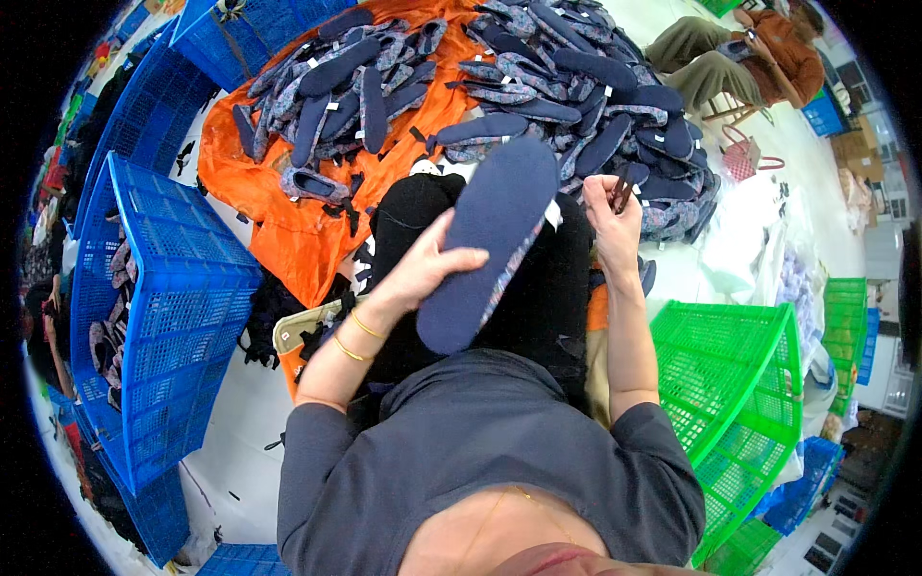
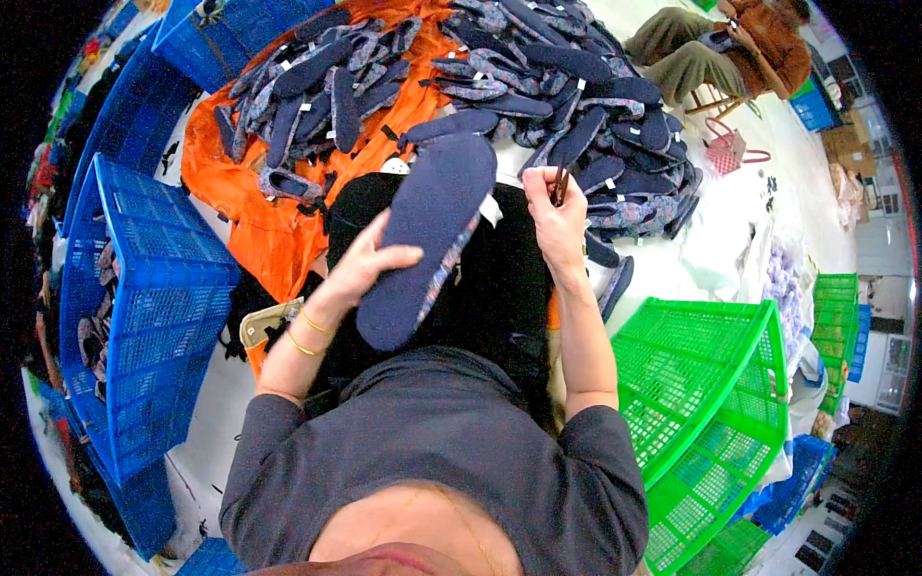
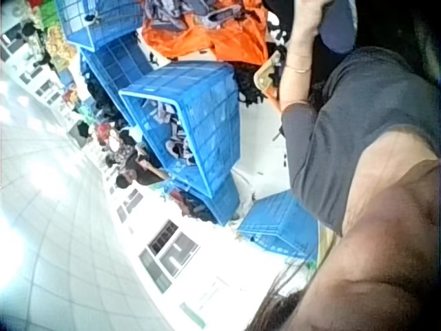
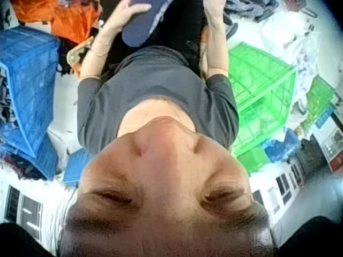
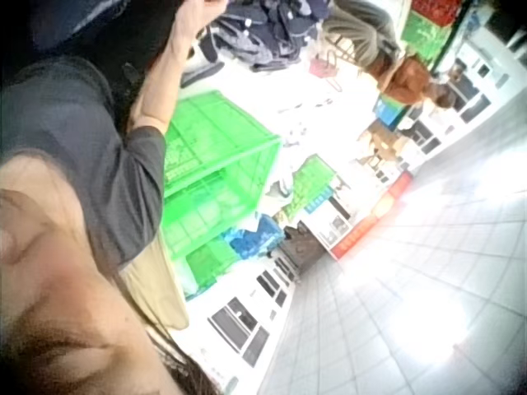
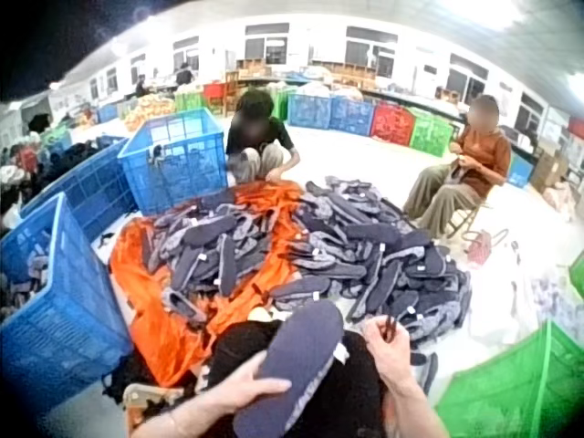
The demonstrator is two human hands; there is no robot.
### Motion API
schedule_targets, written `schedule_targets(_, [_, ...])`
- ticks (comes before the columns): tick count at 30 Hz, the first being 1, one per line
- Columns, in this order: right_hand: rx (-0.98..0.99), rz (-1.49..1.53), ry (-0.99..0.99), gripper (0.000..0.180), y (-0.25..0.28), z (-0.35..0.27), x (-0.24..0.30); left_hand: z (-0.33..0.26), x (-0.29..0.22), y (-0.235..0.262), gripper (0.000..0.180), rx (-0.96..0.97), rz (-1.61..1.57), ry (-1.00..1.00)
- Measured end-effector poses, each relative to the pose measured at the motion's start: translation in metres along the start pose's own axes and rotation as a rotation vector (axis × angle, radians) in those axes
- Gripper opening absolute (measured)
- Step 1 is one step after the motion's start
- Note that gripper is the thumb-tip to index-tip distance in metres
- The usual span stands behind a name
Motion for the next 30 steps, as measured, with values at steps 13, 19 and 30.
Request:
schedule_targets(13, [-0.174, -0.243, 0.241, 0.024, 0.027, 0.014, 0.018, 0.017, 0.003, -0.002, 0.055, -0.032, -0.246, 0.065])
schedule_targets(19, [0.173, -0.017, 0.013, 0.024, -0.032, -0.026, -0.010, 0.013, 0.016, 0.000, 0.050, -0.049, -0.392, 0.081])
schedule_targets(30, [0.160, -0.039, 0.167, 0.020, -0.049, -0.014, 0.018, 0.002, 0.018, -0.009, 0.053, -0.026, -0.409, 0.116])
Point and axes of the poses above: each hand's wrist, its own z-axis towards the middle knuckle, its own y-axis out of the back of the hand, x = y × z, the point moved 9 cm from there along z, towards the middle knuckle
